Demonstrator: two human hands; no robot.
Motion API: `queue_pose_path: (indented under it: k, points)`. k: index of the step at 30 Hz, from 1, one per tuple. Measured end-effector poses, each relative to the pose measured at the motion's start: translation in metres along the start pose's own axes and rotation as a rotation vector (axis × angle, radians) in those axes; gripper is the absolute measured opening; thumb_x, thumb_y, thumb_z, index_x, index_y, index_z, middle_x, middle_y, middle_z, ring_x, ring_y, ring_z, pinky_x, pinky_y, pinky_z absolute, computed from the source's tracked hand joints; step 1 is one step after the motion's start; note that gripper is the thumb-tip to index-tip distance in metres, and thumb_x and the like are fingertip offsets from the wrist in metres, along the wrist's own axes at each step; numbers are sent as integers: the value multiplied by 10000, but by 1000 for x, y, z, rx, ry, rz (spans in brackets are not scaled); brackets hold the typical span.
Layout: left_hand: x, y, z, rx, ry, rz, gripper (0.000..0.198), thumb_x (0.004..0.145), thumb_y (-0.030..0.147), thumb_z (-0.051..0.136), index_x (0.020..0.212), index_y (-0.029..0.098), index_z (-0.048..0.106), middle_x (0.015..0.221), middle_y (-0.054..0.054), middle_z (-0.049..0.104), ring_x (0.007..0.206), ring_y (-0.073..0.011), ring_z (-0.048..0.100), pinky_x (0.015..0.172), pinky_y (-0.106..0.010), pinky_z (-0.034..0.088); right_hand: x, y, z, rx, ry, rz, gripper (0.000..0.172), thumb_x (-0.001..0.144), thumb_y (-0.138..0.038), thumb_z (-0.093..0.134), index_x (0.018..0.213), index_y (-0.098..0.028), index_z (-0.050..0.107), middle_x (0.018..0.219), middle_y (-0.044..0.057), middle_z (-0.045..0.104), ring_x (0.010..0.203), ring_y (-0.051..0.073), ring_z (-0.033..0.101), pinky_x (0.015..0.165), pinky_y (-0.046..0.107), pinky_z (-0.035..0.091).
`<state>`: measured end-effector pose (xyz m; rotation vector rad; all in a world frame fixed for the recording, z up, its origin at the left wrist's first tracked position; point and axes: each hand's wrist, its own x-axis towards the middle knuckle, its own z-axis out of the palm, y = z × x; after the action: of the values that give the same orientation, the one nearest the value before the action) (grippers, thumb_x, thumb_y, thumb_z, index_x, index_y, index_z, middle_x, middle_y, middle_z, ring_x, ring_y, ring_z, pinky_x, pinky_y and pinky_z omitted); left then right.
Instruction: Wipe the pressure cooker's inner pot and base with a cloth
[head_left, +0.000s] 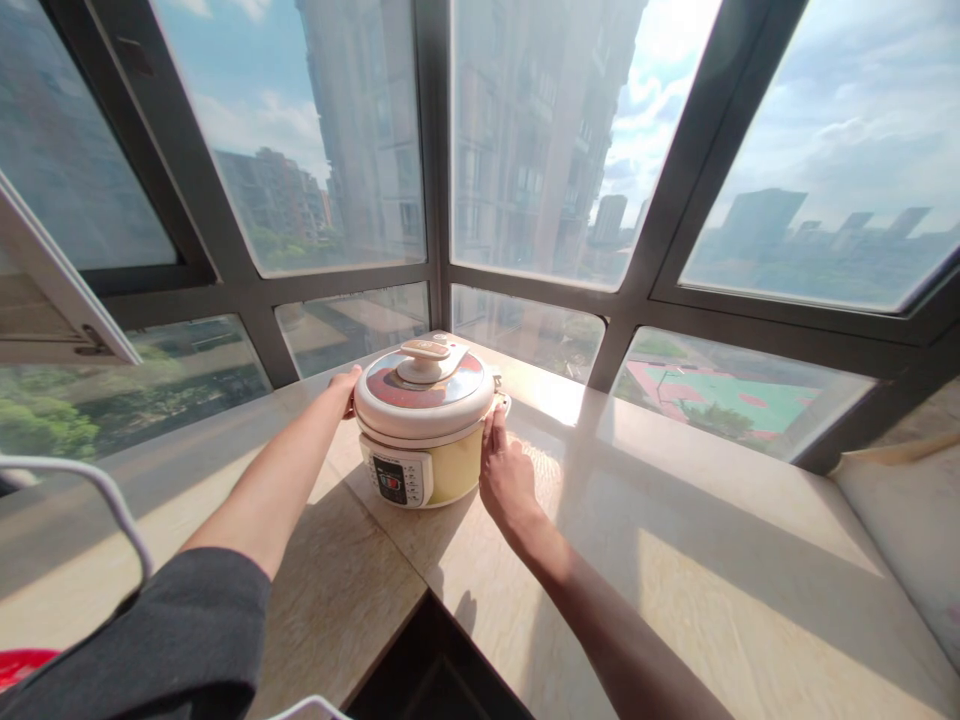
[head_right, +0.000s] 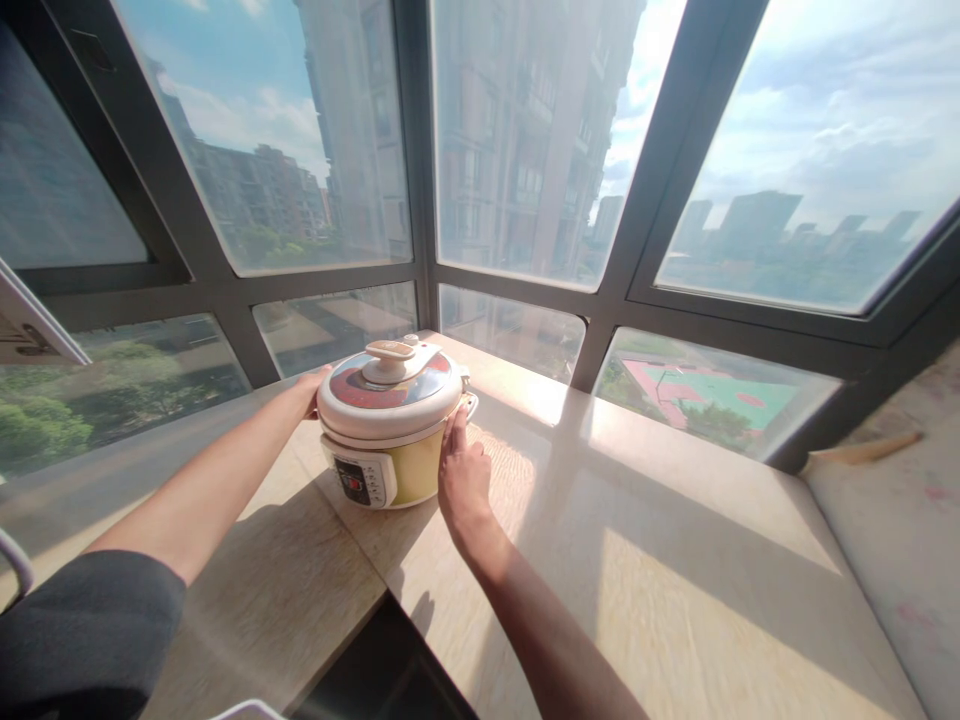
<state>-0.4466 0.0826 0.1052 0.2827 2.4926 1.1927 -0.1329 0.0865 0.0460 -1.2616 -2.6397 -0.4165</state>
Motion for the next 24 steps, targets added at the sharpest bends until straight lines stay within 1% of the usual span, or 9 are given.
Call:
queue_pose_path:
  k: [3,8,11,16,20,24]
  points:
    - [-1,0,0,-28,-18,-54,441,1013,554,496,1133,156,646,938,-51,674,752,-152,637,702,-337,559,-1,-1,0,-14,-14,0,747,900,10,363,1633,-72,249,1697,276,163,890,238,693,684,355,645]
    - [-2,0,0,-64,-23,-43,476,1012,586,447,1106,160,639,881,-39,654,690,-144,598,669,-329,522,-2,-3,2,1,7,12,744,899,-5,381,1631,-80,267,1697,288,146,900,248,695,675,366,646]
    - [-2,-1,0,-90,-34,-29,443,1014,557,419,1064,170,629,878,-64,673,688,-165,612,627,-325,490,-2,-3,3,8,8,8,754,891,-5,387,1631,-86,269,1697,290,145,882,244,696,672,375,647]
    - [-2,-2,0,-126,-32,-18,361,995,520,422,973,211,607,874,-104,695,727,-224,645,573,-332,459,-2,-3,3,-31,-5,0,740,902,-7,371,1630,-58,252,1696,290,139,864,236,694,667,360,641]
    - [-4,-2,-1,-128,-23,-12,340,984,515,436,940,223,603,835,-103,691,713,-237,634,560,-341,449,-2,-3,5,-18,21,13,746,898,-4,379,1631,-68,255,1692,302,142,861,232,694,669,354,637]
    - [-7,-1,-2,-128,-22,-24,361,989,514,427,896,209,595,825,-111,685,704,-230,622,560,-337,448,-1,-3,6,4,37,18,764,881,26,367,1630,-73,259,1688,308,150,841,228,696,661,363,644]
